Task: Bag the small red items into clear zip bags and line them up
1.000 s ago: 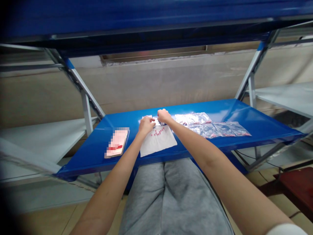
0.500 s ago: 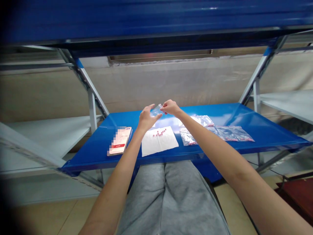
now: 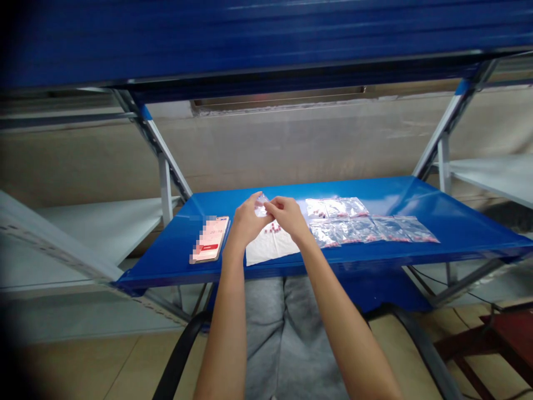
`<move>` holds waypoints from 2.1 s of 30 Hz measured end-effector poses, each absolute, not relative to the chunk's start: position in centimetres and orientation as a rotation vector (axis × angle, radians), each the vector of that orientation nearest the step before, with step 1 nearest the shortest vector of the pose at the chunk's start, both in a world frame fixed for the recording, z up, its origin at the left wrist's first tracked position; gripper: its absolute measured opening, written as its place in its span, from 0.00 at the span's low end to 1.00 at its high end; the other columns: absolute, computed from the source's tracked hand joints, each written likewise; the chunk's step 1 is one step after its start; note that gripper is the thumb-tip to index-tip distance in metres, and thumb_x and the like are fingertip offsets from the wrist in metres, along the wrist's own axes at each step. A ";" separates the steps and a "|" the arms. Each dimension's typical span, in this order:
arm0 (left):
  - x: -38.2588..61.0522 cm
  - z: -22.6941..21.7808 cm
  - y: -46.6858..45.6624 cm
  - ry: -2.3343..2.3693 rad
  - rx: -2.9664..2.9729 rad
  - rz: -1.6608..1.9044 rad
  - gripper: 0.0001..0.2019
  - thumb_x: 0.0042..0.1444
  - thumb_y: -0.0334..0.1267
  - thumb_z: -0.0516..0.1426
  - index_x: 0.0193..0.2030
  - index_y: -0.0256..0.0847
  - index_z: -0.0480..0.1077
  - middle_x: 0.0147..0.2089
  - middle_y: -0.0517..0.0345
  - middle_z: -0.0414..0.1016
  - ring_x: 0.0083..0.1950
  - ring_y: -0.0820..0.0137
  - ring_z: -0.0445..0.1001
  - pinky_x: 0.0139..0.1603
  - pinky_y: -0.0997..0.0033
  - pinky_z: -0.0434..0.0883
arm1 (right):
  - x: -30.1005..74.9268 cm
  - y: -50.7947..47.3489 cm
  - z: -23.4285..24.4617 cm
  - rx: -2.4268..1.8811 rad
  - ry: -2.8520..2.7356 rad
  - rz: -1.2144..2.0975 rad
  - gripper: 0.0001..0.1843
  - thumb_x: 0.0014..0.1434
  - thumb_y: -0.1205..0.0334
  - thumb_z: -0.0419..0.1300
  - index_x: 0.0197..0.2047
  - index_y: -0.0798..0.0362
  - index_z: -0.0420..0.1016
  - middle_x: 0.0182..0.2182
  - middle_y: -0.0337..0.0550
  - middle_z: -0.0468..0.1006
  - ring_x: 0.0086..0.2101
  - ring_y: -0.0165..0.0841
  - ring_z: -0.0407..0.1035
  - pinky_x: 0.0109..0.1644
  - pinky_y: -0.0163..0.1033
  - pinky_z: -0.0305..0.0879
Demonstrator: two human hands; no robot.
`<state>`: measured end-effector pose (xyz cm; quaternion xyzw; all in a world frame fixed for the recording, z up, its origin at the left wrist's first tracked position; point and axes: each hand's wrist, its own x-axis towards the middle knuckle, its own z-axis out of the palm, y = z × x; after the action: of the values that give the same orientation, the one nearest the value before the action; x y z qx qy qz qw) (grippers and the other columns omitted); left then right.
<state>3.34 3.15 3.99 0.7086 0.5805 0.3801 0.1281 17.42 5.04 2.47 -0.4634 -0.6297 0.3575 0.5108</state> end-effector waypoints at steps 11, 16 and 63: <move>1.8 0.3 -0.6 1.544 1.978 1.268 0.31 0.54 0.46 0.71 0.63 0.42 0.71 0.54 0.47 0.80 0.55 0.58 0.79 0.60 0.58 0.73 | 16.9 1.1 0.0 -1.036 -1.413 1.001 0.34 0.60 0.28 0.57 0.25 0.53 0.77 0.25 0.43 0.76 0.25 0.30 0.63 0.27 0.36 0.57; 2.1 0.0 -1.2 1.527 1.961 1.281 0.27 0.56 0.44 0.70 0.60 0.40 0.73 0.51 0.48 0.80 0.52 0.60 0.80 0.57 0.59 0.74 | 17.1 0.6 -0.9 -1.038 -1.429 0.983 0.34 0.62 0.29 0.57 0.27 0.53 0.79 0.26 0.43 0.76 0.25 0.30 0.62 0.28 0.36 0.57; -0.9 -1.9 -0.4 1.395 2.073 1.154 0.28 0.52 0.37 0.72 0.61 0.43 0.76 0.58 0.48 0.80 0.59 0.59 0.79 0.66 0.59 0.73 | 18.2 2.6 -0.7 -1.420 -1.878 0.470 0.09 0.63 0.59 0.60 0.35 0.52 0.81 0.29 0.43 0.80 0.31 0.35 0.71 0.38 0.38 0.61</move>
<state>-0.94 -0.37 -1.93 0.7390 0.4972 0.4114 0.1934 18.23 2.55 -0.70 -0.5513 -0.7293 0.1824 0.3618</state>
